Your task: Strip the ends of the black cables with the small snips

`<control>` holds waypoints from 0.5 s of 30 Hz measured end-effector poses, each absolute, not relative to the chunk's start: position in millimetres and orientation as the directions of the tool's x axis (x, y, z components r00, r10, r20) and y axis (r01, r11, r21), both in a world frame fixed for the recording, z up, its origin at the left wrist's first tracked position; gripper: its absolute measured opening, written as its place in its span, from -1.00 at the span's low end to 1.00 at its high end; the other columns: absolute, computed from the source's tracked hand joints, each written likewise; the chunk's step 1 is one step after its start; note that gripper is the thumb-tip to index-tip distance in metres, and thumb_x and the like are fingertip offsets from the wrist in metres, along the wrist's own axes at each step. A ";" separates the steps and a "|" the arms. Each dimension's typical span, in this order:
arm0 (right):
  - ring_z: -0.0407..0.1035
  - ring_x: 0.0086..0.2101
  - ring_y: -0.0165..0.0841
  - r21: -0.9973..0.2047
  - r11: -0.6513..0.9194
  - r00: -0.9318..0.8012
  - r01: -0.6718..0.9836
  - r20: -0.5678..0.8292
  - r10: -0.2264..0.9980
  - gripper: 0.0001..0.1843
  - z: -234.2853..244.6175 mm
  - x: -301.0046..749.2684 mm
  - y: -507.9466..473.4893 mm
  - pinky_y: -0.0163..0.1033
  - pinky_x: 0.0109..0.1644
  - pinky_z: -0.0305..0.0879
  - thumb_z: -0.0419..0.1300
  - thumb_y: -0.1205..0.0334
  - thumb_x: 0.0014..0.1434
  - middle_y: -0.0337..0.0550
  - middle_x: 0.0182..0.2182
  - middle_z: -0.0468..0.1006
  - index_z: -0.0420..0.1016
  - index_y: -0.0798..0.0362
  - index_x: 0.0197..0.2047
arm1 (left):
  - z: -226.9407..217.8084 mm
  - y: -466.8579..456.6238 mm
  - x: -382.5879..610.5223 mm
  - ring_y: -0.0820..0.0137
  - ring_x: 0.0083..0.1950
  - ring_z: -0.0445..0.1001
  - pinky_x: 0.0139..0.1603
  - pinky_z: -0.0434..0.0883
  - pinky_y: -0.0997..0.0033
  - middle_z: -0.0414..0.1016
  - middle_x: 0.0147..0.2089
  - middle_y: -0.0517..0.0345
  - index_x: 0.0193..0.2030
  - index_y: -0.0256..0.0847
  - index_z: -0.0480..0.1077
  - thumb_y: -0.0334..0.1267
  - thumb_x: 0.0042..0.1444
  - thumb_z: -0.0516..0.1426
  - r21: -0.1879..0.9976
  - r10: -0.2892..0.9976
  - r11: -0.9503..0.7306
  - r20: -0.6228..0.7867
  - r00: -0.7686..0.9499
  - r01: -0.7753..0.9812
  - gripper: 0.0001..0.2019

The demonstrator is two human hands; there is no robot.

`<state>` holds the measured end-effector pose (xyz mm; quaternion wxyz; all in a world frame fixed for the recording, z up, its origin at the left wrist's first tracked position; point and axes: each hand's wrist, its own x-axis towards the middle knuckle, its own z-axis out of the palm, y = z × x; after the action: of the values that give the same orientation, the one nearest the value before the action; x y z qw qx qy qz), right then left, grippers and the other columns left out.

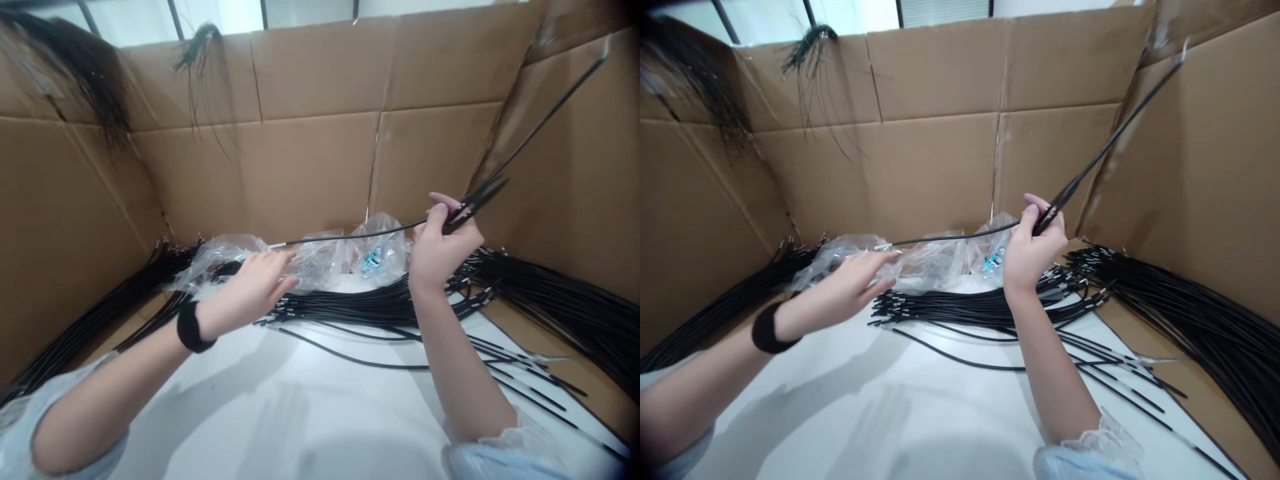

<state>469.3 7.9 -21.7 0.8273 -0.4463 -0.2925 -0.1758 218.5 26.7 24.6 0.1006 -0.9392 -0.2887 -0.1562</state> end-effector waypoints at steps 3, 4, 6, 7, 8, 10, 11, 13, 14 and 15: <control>0.15 -0.68 -0.53 -0.630 0.604 0.794 0.488 0.608 -0.006 -0.69 -22.9 472.4 2.7 -0.37 -0.65 0.04 -0.01 0.19 0.17 -0.18 -0.53 0.26 0.43 0.24 -0.19 | -5.1 38.3 211.0 0.31 -0.09 0.32 0.00 0.19 0.20 0.41 -0.14 0.04 -0.06 -0.28 0.29 -0.24 0.25 -0.17 -0.080 0.508 -0.814 0.381 0.772 0.575 -0.70; 0.15 -0.68 -0.54 -0.639 0.607 0.795 0.474 0.607 0.019 -0.69 -24.7 472.9 0.2 -0.38 -0.66 0.04 -0.01 0.20 0.17 -0.19 -0.53 0.27 0.43 0.25 -0.19 | -6.8 39.1 210.1 0.33 -0.15 0.33 -0.05 0.20 0.22 0.41 -0.20 0.07 -0.12 -0.26 0.30 -0.23 0.24 -0.16 -0.080 0.510 -0.806 0.409 0.757 0.587 -0.73; 0.15 -0.68 -0.55 -0.663 0.594 0.795 0.456 0.604 0.064 -0.70 -30.2 474.8 -5.2 -0.39 -0.67 0.02 0.01 0.20 0.16 -0.19 -0.53 0.28 0.43 0.24 -0.20 | -5.0 39.3 209.3 0.34 -0.23 0.33 -0.14 0.22 0.26 0.40 -0.26 0.09 -0.20 -0.25 0.29 -0.17 0.23 -0.12 -0.077 0.533 -0.773 0.460 0.711 0.629 -0.75; 0.15 -0.68 -0.56 -0.675 0.589 0.796 0.444 0.599 0.086 -0.70 -33.6 476.3 -7.8 -0.40 -0.68 0.02 0.02 0.19 0.15 -0.19 -0.52 0.29 0.43 0.23 -0.20 | -4.2 40.1 209.1 0.33 -0.23 0.33 -0.16 0.23 0.27 0.39 -0.25 0.08 -0.19 -0.26 0.28 -0.13 0.22 -0.10 -0.080 0.537 -0.754 0.497 0.681 0.652 -0.74; 0.15 -0.68 -0.56 -0.687 0.589 0.798 0.427 0.592 0.113 -0.71 -37.3 478.0 -10.3 -0.41 -0.68 0.01 0.02 0.19 0.15 -0.19 -0.51 0.29 0.43 0.22 -0.20 | -5.0 42.1 209.1 0.31 -0.18 0.33 -0.15 0.23 0.26 0.38 -0.20 0.04 -0.13 -0.28 0.26 -0.10 0.21 -0.09 -0.089 0.529 -0.735 0.545 0.651 0.672 -0.71; 0.18 -0.67 -0.56 -0.717 0.588 0.800 0.375 0.571 0.186 -0.72 -45.5 481.5 -14.8 -0.41 -0.67 0.04 0.05 0.19 0.14 -0.20 -0.50 0.30 0.42 0.21 -0.19 | -12.7 49.6 210.0 0.21 0.04 0.24 -0.02 0.19 0.22 0.28 0.02 -0.10 0.08 -0.33 0.15 -0.09 0.19 -0.07 -0.132 0.464 -0.711 0.650 0.601 0.691 -0.59; 0.19 -0.67 -0.56 -0.735 0.581 0.798 0.349 0.558 0.226 -0.72 -50.1 482.9 -16.9 -0.41 -0.64 0.08 0.06 0.18 0.13 -0.21 -0.51 0.31 0.42 0.21 -0.19 | -19.1 54.6 211.0 0.18 0.14 0.15 0.06 0.14 0.19 0.18 0.12 -0.14 0.17 -0.32 0.07 -0.11 0.20 -0.06 -0.154 0.429 -0.711 0.678 0.597 0.686 -0.54; 0.23 -0.65 -0.54 -0.775 0.556 0.796 0.301 0.525 0.301 -0.71 -60.1 484.8 -21.3 -0.40 -0.58 0.16 0.09 0.17 0.12 -0.22 -0.54 0.32 0.42 0.22 -0.20 | -34.5 64.5 213.6 0.20 0.19 0.09 0.12 0.07 0.17 0.13 0.18 -0.10 0.22 -0.27 0.01 -0.17 0.22 -0.09 -0.157 0.414 -0.752 0.644 0.643 0.640 -0.54; 0.24 -0.64 -0.54 -0.793 0.544 0.797 0.274 0.504 0.334 -0.71 -65.5 485.4 -23.9 -0.39 -0.55 0.19 0.09 0.17 0.12 -0.23 -0.56 0.31 0.42 0.23 -0.20 | -41.8 68.5 214.9 0.24 0.13 0.15 0.11 0.07 0.18 0.22 0.12 -0.06 0.19 -0.25 0.07 -0.20 0.23 -0.11 -0.126 0.434 -0.781 0.595 0.677 0.611 -0.59; 0.25 -0.63 -0.53 -0.809 0.534 0.802 0.245 0.479 0.357 -0.71 -71.1 485.9 -26.7 -0.39 -0.53 0.20 0.10 0.16 0.12 -0.24 -0.58 0.31 0.41 0.23 -0.20 | -48.3 71.4 216.0 0.28 0.04 0.23 0.08 0.08 0.18 0.31 0.01 -0.02 0.12 -0.25 0.14 -0.22 0.24 -0.14 -0.079 0.462 -0.804 0.541 0.702 0.590 -0.65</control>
<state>485.9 -26.7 -71.1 0.8181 -0.4813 -0.3130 0.0343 216.0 71.4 -48.3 0.1239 -0.9142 -0.2876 -0.2572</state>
